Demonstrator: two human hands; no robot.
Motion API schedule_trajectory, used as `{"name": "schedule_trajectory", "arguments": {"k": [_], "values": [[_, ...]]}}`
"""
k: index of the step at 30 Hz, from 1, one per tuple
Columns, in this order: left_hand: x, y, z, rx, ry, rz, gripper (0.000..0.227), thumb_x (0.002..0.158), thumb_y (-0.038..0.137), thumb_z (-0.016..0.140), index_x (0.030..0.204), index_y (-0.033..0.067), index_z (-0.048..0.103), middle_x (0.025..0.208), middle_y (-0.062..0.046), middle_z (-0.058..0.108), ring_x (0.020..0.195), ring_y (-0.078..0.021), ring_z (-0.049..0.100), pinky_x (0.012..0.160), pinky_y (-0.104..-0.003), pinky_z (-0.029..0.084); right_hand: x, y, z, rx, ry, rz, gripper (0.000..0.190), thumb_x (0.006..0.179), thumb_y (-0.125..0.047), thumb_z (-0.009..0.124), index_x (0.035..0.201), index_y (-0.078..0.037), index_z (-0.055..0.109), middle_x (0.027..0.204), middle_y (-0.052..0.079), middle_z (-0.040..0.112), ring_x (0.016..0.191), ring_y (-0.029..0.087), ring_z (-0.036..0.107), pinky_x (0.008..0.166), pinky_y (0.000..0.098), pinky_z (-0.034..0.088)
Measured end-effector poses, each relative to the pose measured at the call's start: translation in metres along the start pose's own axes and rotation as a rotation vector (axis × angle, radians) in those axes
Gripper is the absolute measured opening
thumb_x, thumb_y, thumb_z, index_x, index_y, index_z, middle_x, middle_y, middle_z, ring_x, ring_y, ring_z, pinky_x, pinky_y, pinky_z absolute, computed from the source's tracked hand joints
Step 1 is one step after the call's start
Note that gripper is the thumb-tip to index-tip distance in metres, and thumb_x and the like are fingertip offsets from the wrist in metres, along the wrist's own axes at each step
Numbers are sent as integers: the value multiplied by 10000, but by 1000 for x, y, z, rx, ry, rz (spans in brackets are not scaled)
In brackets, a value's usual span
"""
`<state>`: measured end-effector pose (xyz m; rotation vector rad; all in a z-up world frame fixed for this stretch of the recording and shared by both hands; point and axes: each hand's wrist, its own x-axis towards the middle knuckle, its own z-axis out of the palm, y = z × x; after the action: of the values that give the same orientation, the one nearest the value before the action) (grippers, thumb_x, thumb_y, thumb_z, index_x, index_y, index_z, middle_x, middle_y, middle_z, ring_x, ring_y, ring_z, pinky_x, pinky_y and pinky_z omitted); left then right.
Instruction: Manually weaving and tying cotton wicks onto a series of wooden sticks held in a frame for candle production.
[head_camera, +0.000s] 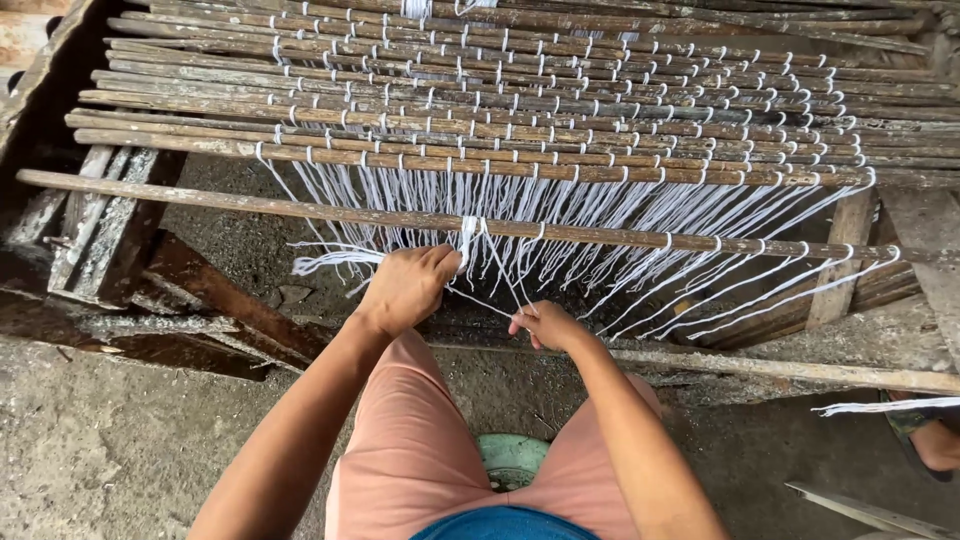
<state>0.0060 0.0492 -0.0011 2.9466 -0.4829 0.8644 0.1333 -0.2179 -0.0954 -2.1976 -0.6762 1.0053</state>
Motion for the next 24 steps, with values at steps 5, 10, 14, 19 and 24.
{"name": "schedule_trajectory", "arguments": {"k": [5,10,14,19,24], "values": [[5,3,-25,3,-101,-1,203,967,43,403,844,152,521,722,-9,563,650,-213,654,585,-318,524,20,-1,-10,10,-25,-8,299,1044,-281,548,957,-158,806,545,87,696,488,158,632,545,274,412],[8,0,-24,21,-190,8,227,988,60,384,838,164,519,720,6,578,649,-184,653,600,-297,521,25,-10,-19,2,-42,0,308,1042,-286,555,933,-135,800,572,95,718,467,144,597,525,267,394],[9,-6,-46,33,-291,-6,240,1016,81,373,863,174,532,725,11,585,672,-182,663,618,-306,532,22,-4,-27,-32,68,100,327,1057,-273,501,1025,-109,783,623,117,725,554,185,672,590,291,462],[12,3,-75,42,-377,-47,256,1037,95,383,865,176,553,702,17,590,646,-162,656,621,-294,535,29,18,-4,-153,184,214,356,1047,-439,484,981,-269,790,758,54,765,710,223,748,682,337,524],[3,17,-28,-312,-239,-276,227,1027,151,464,859,111,612,617,-65,586,574,-271,631,588,-401,509,-1,-16,24,-13,-13,-102,411,1005,-232,550,1398,-161,646,999,225,775,971,381,709,913,431,531]]}}
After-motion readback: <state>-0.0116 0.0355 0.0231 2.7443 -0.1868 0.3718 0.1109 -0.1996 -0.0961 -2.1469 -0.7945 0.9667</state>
